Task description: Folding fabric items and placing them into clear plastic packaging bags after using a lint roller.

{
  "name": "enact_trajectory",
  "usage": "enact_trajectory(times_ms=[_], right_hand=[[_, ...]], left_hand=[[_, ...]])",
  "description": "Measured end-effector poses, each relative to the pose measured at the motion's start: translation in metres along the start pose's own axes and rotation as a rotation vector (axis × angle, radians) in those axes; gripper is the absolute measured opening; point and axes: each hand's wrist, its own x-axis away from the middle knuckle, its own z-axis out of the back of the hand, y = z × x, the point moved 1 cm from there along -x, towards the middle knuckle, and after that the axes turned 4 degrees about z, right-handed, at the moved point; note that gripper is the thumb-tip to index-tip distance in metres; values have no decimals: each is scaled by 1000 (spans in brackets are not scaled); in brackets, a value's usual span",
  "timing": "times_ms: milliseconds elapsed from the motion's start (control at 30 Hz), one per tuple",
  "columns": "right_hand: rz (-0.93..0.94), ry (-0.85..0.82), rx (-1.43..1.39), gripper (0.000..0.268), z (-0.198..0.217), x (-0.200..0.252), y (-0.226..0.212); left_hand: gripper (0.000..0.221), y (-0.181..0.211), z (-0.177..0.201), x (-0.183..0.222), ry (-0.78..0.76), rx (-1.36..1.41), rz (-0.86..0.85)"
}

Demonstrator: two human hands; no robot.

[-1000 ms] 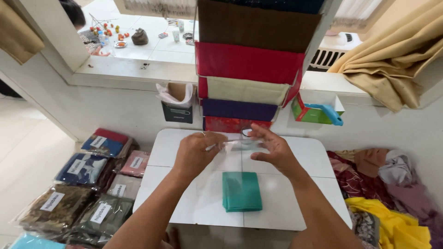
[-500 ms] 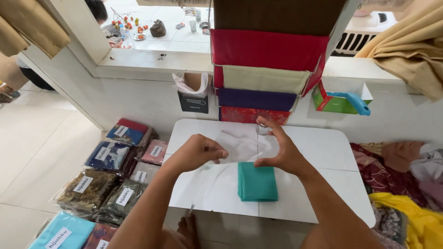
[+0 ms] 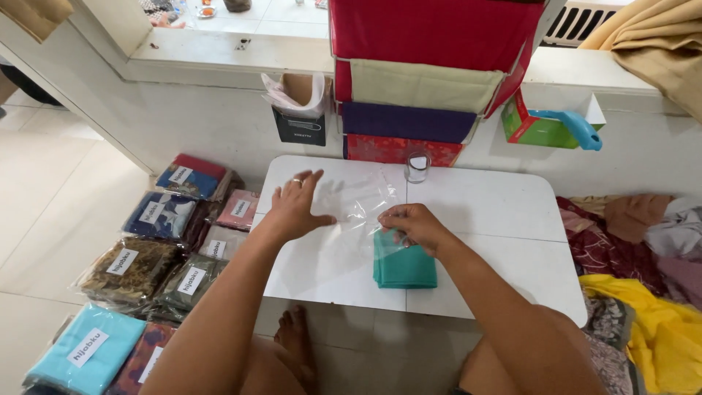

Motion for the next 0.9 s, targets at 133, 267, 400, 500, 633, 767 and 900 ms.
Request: enact_trajectory(times_ms=[133,267,400,500,633,767,900], right_hand=[[-97,109,35,22,1,-23,44],[-175,138,40,25,2,-38,74],[-132,48,597,71,12,-34,43],[179,121,1210,48,26,-26,24],[176,-132,1174,74,53,-64,85],[109,-190,1140,87,53,-50,85],[-21,-179,1046,88,65,-48,89]], left_hand=[[61,0,-32,-17,186,-132,-23],[64,-9,-95,-23,-234,-59,-92],[81,4,-106,3,-524,-115,10],[76,-26,-158,-13,-516,-243,50],[76,-44,-171,-32,-443,-288,82],[82,-52,-169,-34,-473,-387,150],[80,-48,-166,-34,-437,-404,134]])
